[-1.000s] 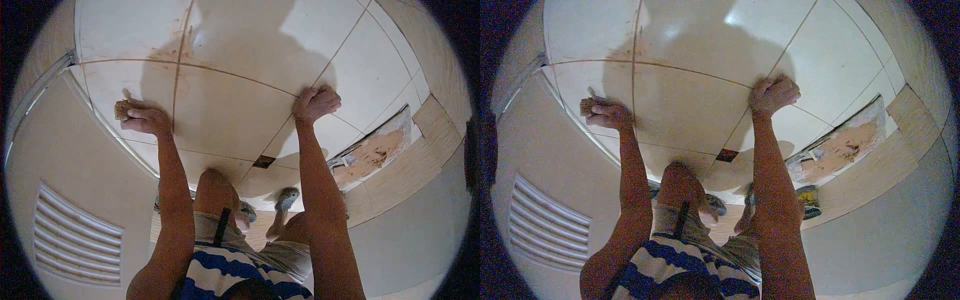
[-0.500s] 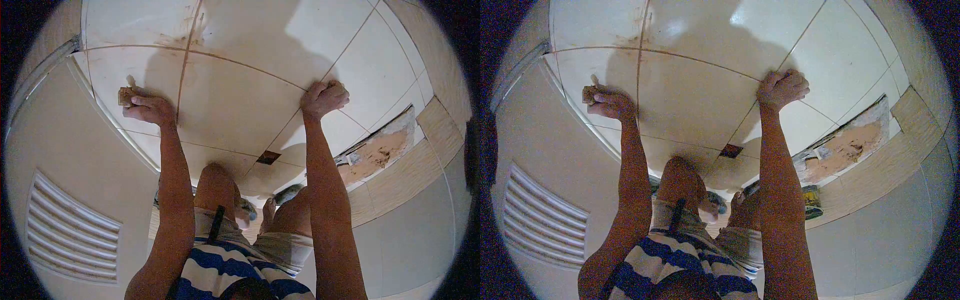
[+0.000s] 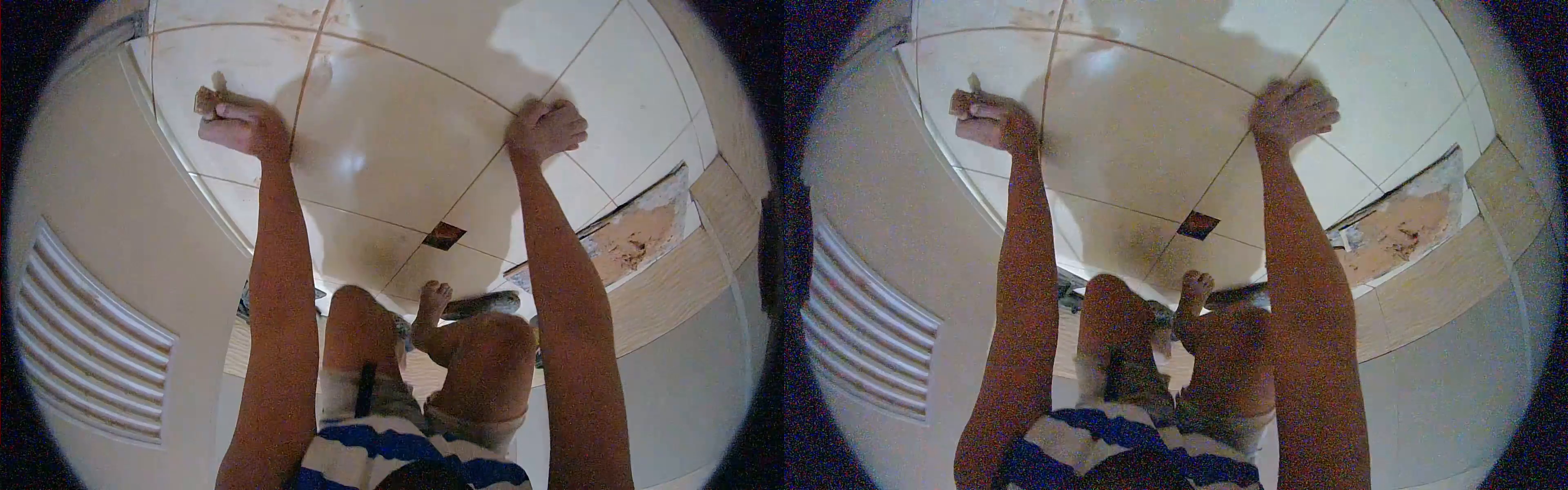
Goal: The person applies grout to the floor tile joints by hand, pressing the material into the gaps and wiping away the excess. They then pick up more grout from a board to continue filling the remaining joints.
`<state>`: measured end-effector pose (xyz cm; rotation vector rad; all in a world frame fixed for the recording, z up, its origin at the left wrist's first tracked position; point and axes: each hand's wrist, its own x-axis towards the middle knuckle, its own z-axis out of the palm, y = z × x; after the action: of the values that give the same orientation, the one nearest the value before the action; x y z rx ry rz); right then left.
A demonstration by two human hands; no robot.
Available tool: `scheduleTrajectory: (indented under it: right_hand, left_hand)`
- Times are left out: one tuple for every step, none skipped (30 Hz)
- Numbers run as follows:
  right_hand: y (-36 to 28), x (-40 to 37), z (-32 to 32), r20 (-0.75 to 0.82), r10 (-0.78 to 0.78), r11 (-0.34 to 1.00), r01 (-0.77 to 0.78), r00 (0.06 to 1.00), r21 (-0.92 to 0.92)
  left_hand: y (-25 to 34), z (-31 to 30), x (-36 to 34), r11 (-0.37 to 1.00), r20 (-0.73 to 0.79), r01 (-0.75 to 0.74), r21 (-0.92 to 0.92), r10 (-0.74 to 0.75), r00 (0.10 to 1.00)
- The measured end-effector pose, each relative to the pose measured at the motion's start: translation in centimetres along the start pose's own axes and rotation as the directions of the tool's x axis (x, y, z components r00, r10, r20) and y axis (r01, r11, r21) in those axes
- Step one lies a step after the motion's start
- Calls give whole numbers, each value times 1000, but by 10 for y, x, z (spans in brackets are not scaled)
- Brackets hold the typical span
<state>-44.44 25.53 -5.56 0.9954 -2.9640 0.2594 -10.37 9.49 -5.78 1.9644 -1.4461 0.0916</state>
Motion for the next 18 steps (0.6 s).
scheduleTrajectory:
  right_hand:
    - [0, 1, 2, -8, -15, 1000, 15, 1000, -1]
    - [1, 1, 3, 8, -19, 1000, 19, 1000, 0]
    - [2, 2, 4, -2, -12, 999, 12, 1000, -36]
    - [2, 3, 5, -14, -8, 997, 7, 1000, -74]
    - [3, 1, 4, -35, -44, 999, 43, 998, -15]
    - [6, 1, 5, -28, -49, 999, 49, 998, -16]
    - [7, 3, 7, -34, -61, 997, 59, 998, -44]
    - [10, 4, 9, -41, -74, 995, 70, 996, -74]
    - [10, 4, 11, -38, -78, 995, 75, 996, -72]
    - [11, 5, 13, -112, -124, 991, 116, 986, -73]
    - [13, 6, 14, -186, -168, 985, 155, 968, -82]
    - [15, 9, 15, -187, -170, 984, 157, 968, -82]
    - [17, 13, 17, -191, -210, 975, 192, 959, -108]
    - [20, 12, 17, -182, -249, 964, 225, 951, -141]
    - [17, 10, 16, -158, -256, 960, 232, 954, -153]
    - [13, 17, 18, -128, -256, 941, 216, 958, -260]
    - [19, 18, 20, -93, -256, 903, 204, 962, -379]
    - [42, 25, 25, -248, -389, 921, 369, 887, -126]
  left_hand:
    - [-2, 3, -2, 996, -19, 3, -94, -5, 1000]
    - [-5, 4, -4, 983, -32, 6, -184, -12, 999]
    - [-17, 7, -1, 984, -59, -128, -122, 122, 991]
    - [-24, 9, -3, 986, -56, -127, -113, 121, 991]
    - [-18, 7, -1, 984, -35, -132, -122, 128, 991]
    - [-20, 7, -2, 982, -13, -137, -132, 137, 991]
    - [-57, 18, -4, 992, 29, -57, -112, 60, 998]
    - [-45, 13, -5, 993, 29, -53, -106, 56, 998]
    - [-17, 9, -1, 963, 7, -75, -260, 80, 997]
    - [-3, 5, 1, 906, -20, -101, -410, 102, 995]
    - [-29, 8, 0, 976, 47, -89, -198, 101, 994]
    - [-31, 15, -1, 976, 46, -87, -198, 98, 994]
    - [-34, 21, 0, 983, -30, -117, -139, 114, 993]
    - [-33, 19, -1, 988, -92, -139, -72, 132, 987]
    - [-20, 3, -1, 968, -47, -153, 200, 166, 985]
    - [-6, -7, 4, 968, -33, -142, 205, 152, 988]
    - [7, -17, 4, 994, 73, 13, 112, -22, 997]
    - [19, -21, 2, 983, 192, 181, 27, -183, 964]
